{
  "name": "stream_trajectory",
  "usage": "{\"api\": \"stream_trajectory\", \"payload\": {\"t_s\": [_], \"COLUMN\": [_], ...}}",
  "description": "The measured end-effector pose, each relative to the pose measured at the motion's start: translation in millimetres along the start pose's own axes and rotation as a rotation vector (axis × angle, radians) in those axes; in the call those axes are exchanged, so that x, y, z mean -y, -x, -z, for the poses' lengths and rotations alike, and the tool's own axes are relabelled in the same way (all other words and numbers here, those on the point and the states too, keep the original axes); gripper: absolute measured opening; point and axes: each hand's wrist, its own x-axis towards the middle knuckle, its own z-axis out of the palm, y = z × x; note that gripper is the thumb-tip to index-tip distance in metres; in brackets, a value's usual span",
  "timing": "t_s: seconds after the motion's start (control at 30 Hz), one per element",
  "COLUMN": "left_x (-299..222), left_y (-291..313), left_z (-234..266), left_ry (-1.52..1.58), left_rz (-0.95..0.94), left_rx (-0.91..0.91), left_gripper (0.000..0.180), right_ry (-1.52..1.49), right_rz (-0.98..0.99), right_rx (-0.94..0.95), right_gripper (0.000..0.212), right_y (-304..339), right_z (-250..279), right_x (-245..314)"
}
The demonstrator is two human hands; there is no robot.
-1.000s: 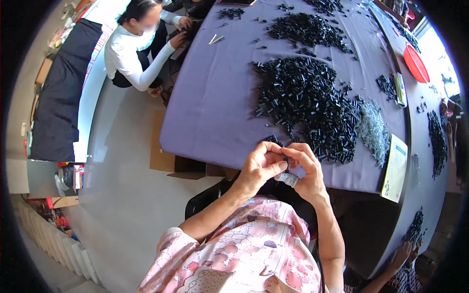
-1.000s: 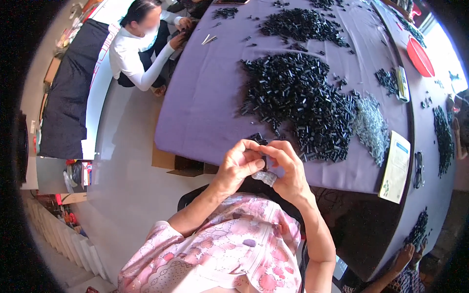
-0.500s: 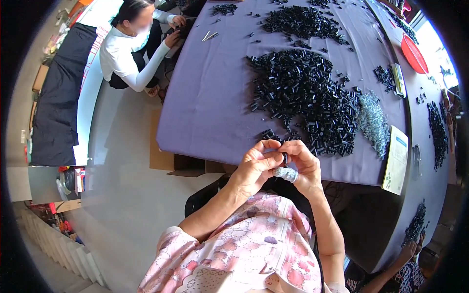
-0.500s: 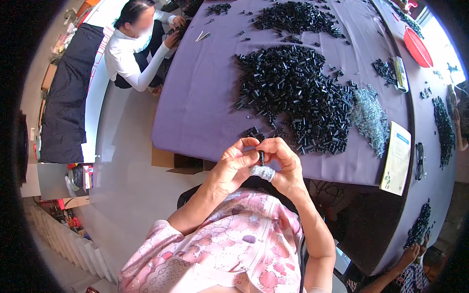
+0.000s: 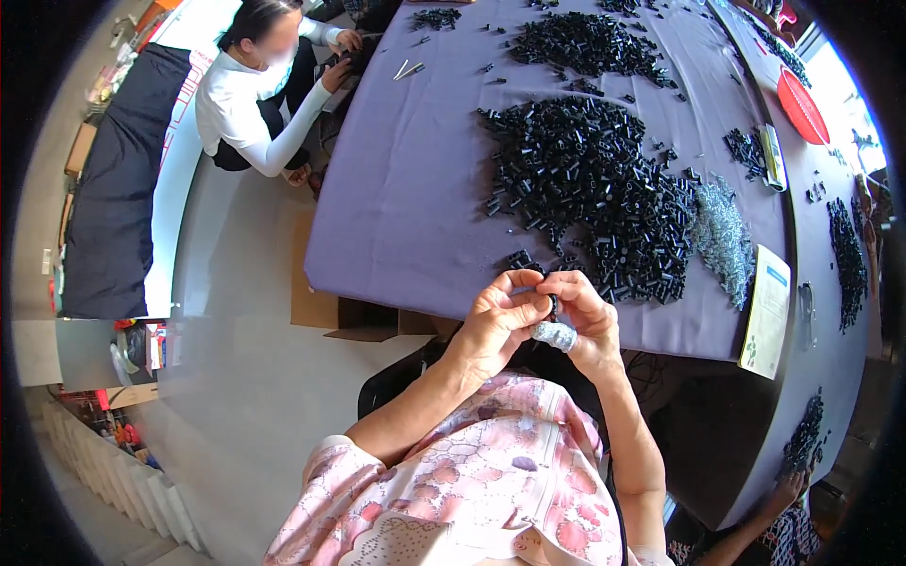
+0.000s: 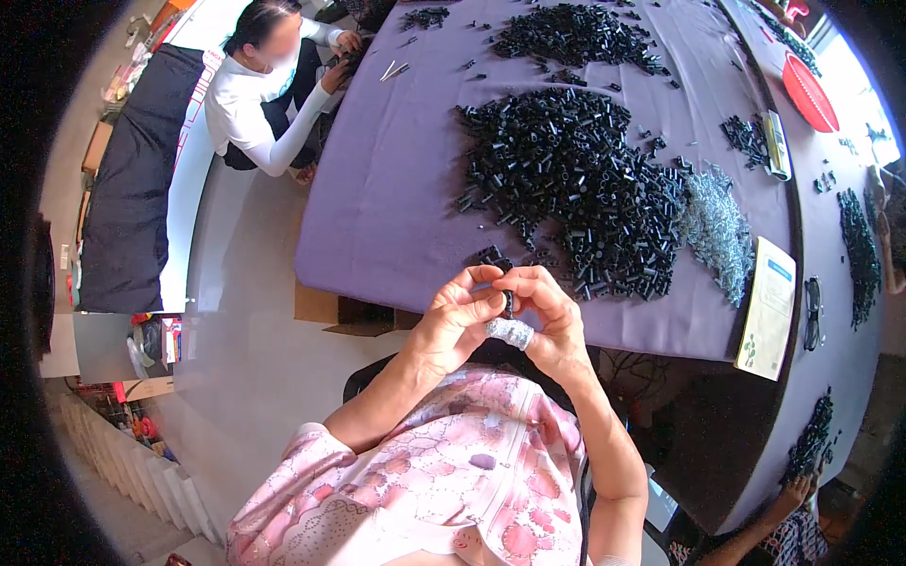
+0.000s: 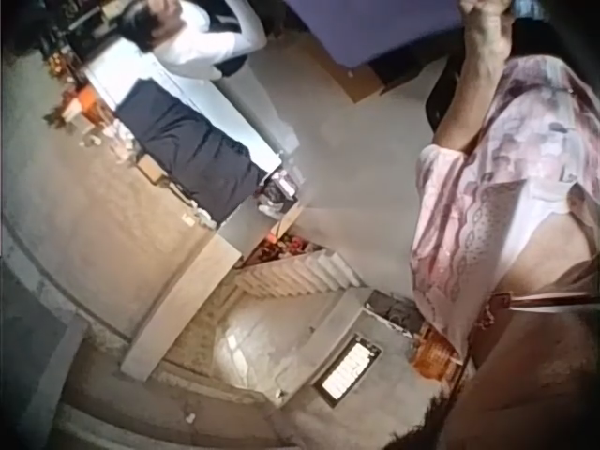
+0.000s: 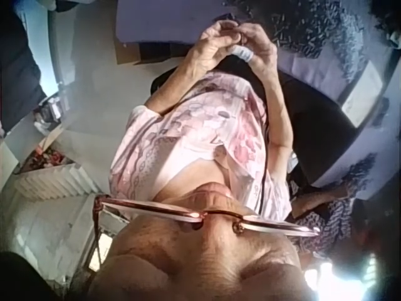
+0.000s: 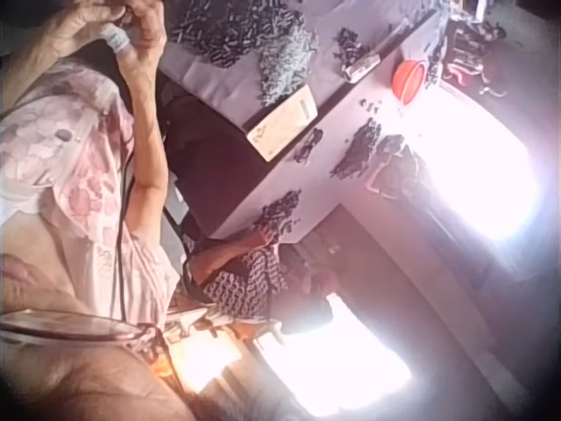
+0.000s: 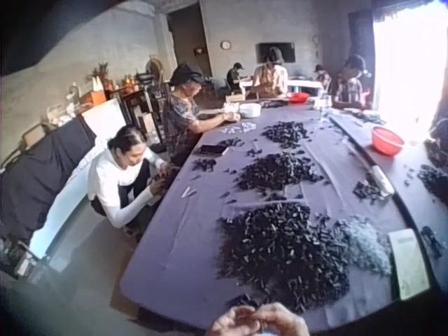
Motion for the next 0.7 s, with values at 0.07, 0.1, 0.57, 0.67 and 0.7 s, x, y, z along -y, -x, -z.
{"api": "stream_trajectory", "payload": {"t_s": [0.07,0.1,0.57,0.67,0.7], "left_x": [-0.9,-1.9,-0.6,-1.9,-2.1], "left_y": [1.0,1.5,6.6,8.5,9.0], "left_z": [-1.8,-2.4,-2.3,-4.4,-4.9], "left_ry": [-0.005,-0.01,0.078,0.097,0.1], "left_rz": [0.014,0.029,0.052,0.056,0.055], "left_rx": [0.007,0.013,0.031,0.034,0.037], "left_gripper": [0.035,0.036,0.036,0.035,0.035], "right_ry": [-0.017,-0.039,-0.034,-0.045,-0.03], "right_rz": [0.0,0.006,0.017,0.035,0.037], "right_rx": [-0.006,-0.008,-0.035,-0.033,-0.041], "right_gripper": [0.037,0.036,0.034,0.034,0.033], "right_y": [0.3,0.1,2.8,3.2,3.3], "right_z": [-0.6,-1.0,-7.5,-8.1,-8.7], "right_x": [-0.6,-1.5,2.8,2.2,3.6]}}
